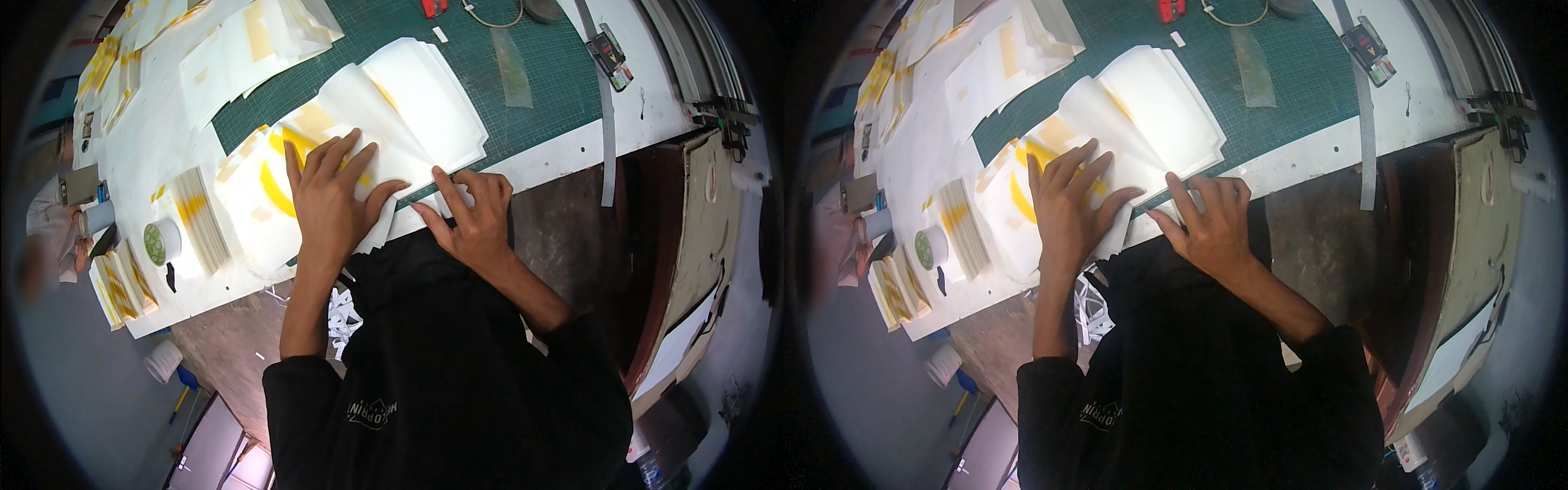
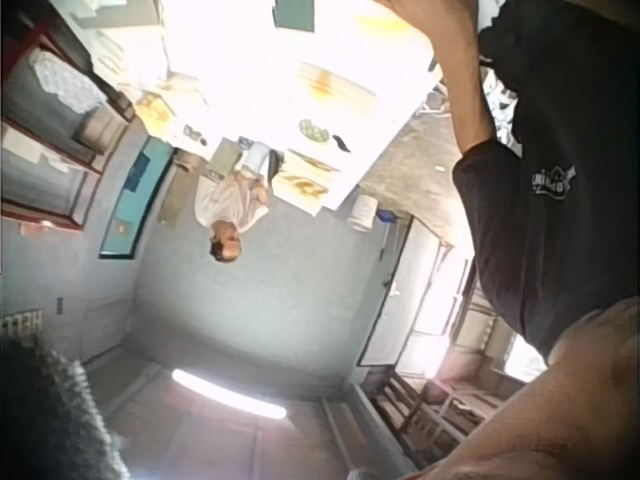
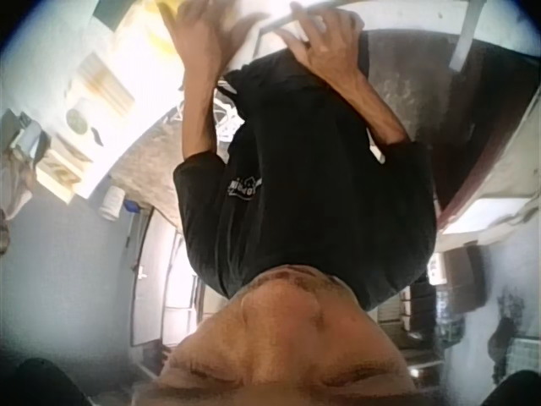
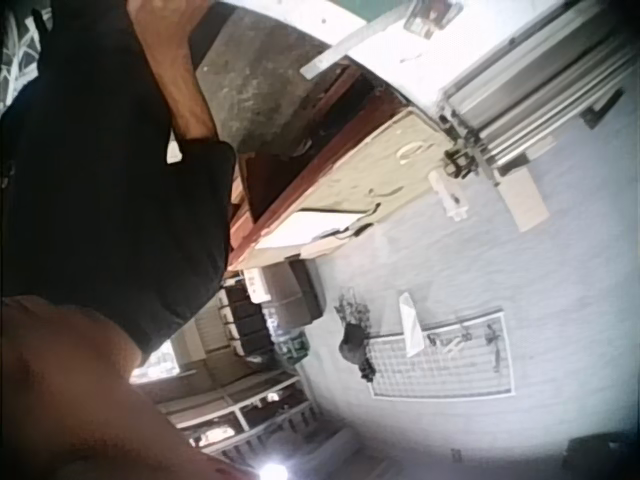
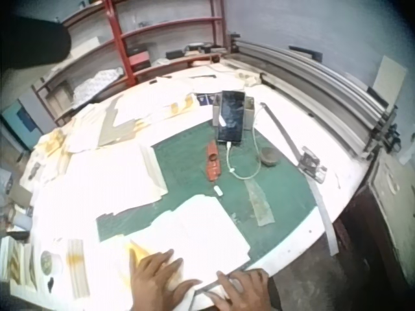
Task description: The person repeatedly folds white paper sheets that have yellow markings on them. They align the sheets on a green cutting mat and press down on the folds to create creases. The person handles the paper one sheet at a time, folding and stacking them on the table.
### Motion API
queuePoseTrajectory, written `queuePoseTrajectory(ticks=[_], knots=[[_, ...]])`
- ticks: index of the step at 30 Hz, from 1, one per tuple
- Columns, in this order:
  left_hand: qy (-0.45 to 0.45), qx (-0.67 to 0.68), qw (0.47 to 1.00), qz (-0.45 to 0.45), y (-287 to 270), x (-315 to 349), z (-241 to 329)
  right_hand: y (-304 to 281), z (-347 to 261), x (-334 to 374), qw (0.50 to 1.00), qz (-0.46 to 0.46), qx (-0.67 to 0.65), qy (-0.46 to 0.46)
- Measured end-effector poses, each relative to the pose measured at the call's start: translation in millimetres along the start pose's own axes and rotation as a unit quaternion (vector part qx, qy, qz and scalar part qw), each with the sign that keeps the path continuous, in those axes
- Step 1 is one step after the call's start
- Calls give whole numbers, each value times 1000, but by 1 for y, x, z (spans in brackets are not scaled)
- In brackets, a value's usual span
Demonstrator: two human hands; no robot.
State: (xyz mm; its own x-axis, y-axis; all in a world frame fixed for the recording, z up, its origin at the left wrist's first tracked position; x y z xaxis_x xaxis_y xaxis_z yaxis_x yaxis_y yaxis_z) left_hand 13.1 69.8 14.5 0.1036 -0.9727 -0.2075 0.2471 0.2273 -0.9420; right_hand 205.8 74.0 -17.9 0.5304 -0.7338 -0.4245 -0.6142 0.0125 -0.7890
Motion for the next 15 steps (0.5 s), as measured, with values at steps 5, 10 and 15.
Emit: queuePoseTrajectory(ticks=[5,10,15], knots=[[5,-5,1000,-10,-2,-1,1,0,1,0,1000,-4,-1,-3],[4,-4,1000,-7,-3,-2,1,-4,1,-4,1000,-18,-16,5],[-3,-11,1000,-15,-3,-4,1,-12,11,-30,999,-3,-32,-27]])
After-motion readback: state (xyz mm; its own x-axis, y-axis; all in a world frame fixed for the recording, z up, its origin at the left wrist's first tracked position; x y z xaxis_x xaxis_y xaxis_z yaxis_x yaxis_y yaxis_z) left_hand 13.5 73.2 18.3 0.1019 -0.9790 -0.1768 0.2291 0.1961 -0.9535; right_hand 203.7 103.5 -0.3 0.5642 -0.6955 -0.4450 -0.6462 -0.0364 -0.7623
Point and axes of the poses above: each hand's wrist, its own x-axis away from the middle knuckle, its own y-axis out of the palm, z = x × y, the point moved 8 cm from there along -x, towards the middle knuckle, and after that the axes turned 5 degrees about -x, right-handed, at the moved point
